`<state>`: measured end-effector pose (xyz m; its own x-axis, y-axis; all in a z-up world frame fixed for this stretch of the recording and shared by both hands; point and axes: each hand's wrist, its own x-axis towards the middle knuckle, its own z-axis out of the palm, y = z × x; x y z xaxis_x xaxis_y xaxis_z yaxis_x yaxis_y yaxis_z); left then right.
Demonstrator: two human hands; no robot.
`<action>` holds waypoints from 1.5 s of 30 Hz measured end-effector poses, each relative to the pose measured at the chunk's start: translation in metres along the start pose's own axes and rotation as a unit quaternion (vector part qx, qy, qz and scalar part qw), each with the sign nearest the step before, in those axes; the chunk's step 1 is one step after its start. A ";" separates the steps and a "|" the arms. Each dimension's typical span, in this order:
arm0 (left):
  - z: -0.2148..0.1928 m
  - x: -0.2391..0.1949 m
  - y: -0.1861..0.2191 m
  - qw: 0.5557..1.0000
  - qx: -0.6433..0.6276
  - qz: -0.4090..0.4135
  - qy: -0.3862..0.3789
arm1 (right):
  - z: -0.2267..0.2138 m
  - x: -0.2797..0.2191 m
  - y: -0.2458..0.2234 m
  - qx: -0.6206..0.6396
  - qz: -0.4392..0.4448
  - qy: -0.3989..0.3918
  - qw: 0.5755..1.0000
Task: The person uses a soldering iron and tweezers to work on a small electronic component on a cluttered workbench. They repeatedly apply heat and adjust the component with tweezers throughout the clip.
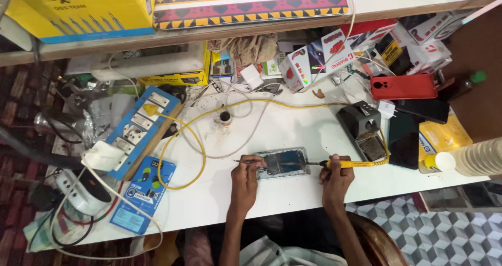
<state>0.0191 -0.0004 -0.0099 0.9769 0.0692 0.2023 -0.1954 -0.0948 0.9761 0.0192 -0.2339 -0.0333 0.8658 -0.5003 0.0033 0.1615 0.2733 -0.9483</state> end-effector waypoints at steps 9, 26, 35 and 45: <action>0.000 -0.001 -0.009 0.998 -0.009 0.061 -0.005 | -0.004 0.000 0.006 -0.035 0.001 0.029 0.999; 0.000 -0.002 0.004 0.999 -0.034 0.001 -0.007 | 0.002 -0.001 -0.004 -0.021 -0.012 0.001 1.000; 0.000 0.000 0.005 1.000 -0.020 0.015 -0.002 | 0.006 -0.002 -0.007 -0.024 -0.020 -0.013 0.999; 0.000 -0.002 -0.006 0.999 -0.030 0.018 -0.009 | 0.005 -0.003 -0.007 -0.051 -0.025 -0.018 0.998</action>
<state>0.0185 0.0000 -0.0163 0.9702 0.0482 0.2373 -0.2356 -0.0376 0.9711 0.0180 -0.2301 -0.0250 0.8749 -0.4806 0.0602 0.1570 0.1637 -0.9739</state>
